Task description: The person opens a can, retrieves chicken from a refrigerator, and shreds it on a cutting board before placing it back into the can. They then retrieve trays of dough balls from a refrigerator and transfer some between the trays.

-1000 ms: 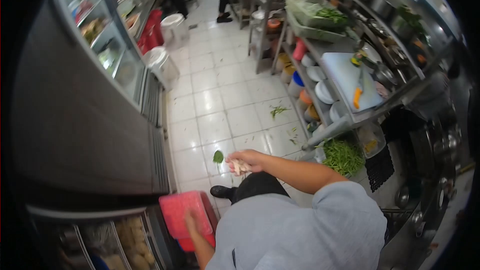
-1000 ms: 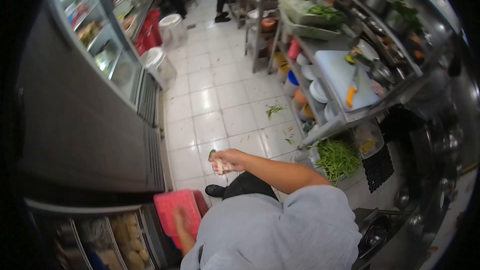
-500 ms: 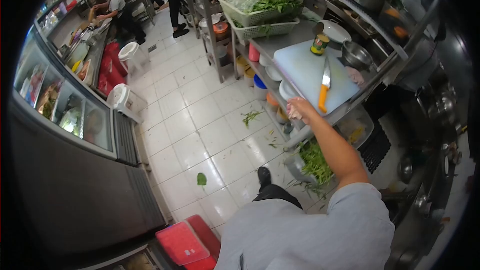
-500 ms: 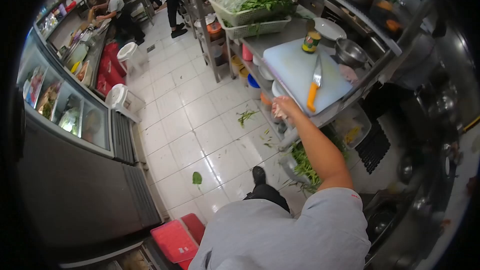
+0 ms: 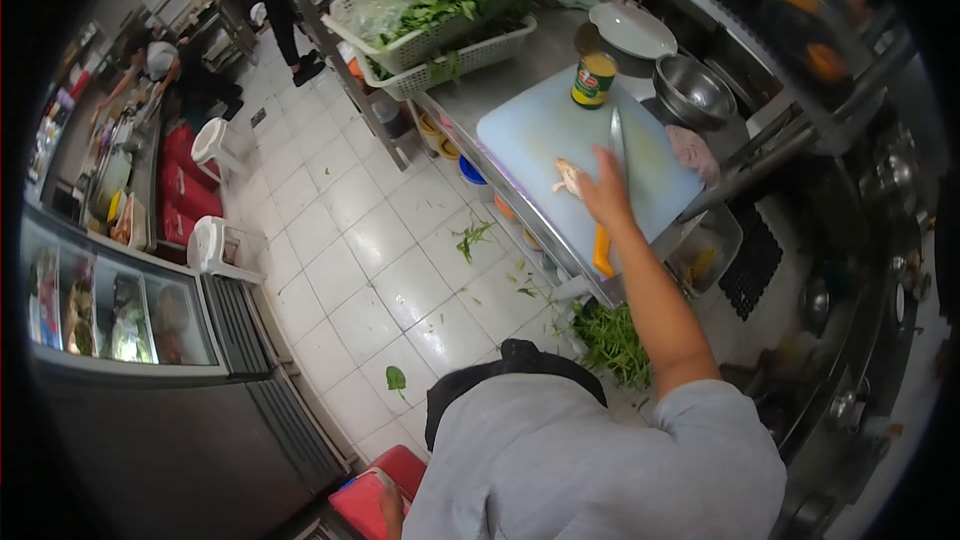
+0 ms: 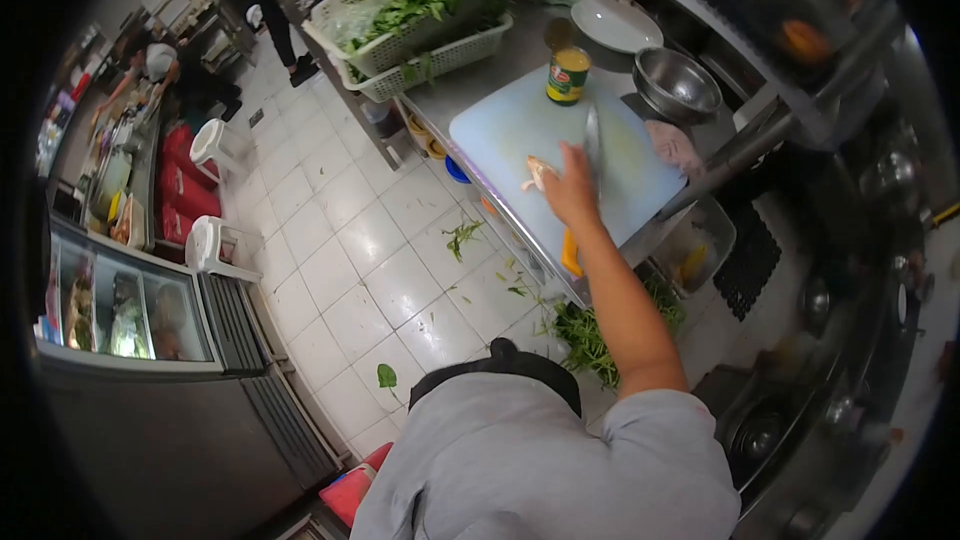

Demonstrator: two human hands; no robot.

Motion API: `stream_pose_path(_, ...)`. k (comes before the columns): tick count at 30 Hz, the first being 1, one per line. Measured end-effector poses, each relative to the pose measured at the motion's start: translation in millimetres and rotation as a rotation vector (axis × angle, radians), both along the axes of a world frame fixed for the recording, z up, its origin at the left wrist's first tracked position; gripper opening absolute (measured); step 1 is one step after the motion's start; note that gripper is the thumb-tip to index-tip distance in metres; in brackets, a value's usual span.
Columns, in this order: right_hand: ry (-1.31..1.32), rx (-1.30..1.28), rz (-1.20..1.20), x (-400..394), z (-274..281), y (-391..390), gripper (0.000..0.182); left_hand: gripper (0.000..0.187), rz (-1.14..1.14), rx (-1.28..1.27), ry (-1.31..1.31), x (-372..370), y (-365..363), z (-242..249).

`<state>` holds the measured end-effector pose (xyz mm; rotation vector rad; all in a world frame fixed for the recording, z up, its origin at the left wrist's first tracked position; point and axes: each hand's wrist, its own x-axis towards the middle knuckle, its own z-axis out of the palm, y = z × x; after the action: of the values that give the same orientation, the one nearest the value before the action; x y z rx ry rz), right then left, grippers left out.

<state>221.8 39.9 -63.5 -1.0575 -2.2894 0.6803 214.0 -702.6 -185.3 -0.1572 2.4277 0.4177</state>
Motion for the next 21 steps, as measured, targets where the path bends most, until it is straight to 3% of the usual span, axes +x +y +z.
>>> stream_pose_path(1,-0.014,0.015,-0.056,23.7,14.7,-2.5,0.066,0.043,-0.075,0.037,0.071,-33.6,35.3,5.1)
stream_pose_path(2,-0.030,0.035,-0.113,41.1,31.0,-9.0,0.067,0.042,-0.172,0.028,0.223,-72.8,56.3,-31.3)
stream_pose_path(3,-0.040,0.030,-0.132,51.3,44.8,-19.5,0.067,0.039,-0.189,0.244,0.329,-107.8,129.2,-13.4)
stream_pose_path(4,-0.227,-0.131,-0.187,57.2,57.9,-33.5,0.068,0.038,-0.267,0.422,0.363,-135.6,206.8,20.2)
stream_pose_path(5,-0.411,-0.293,-0.242,59.0,62.9,-44.6,0.069,0.039,-0.413,0.579,0.473,-156.9,275.1,37.1)
stream_pose_path(6,-0.418,-0.296,-0.259,58.1,60.6,-52.2,0.069,0.040,-0.583,0.650,0.555,-174.1,335.7,49.2)
stream_pose_path(7,-0.422,-0.295,-0.261,56.1,57.1,-59.8,0.070,0.040,-0.793,0.742,0.698,-178.3,401.5,85.8)
stream_pose_path(8,-0.425,-0.296,-0.261,54.0,54.5,-64.5,0.072,0.041,-0.870,0.893,0.669,-177.1,455.8,112.8)
stream_pose_path(11,-0.318,-0.268,-0.319,57.0,23.9,-55.1,0.070,0.043,-1.102,1.044,0.693,-161.1,577.5,138.3)
stream_pose_path(13,-0.258,-0.203,-0.380,65.3,28.6,-53.3,0.068,0.044,-1.184,1.060,0.703,-144.6,624.8,146.9)
stream_pose_path(15,-0.066,-0.785,-0.500,72.9,72.9,-62.6,0.062,0.045,-1.238,1.028,0.662,-136.4,659.5,136.5)
stream_pose_path(19,0.126,-0.717,-0.549,98.1,75.3,-117.9,0.055,0.038,-1.567,1.037,0.559,-143.1,688.6,113.6)
stream_pose_path(21,0.244,-0.741,-0.580,103.0,75.6,-142.4,0.047,0.037,-1.913,1.236,0.344,-150.0,704.5,110.4)
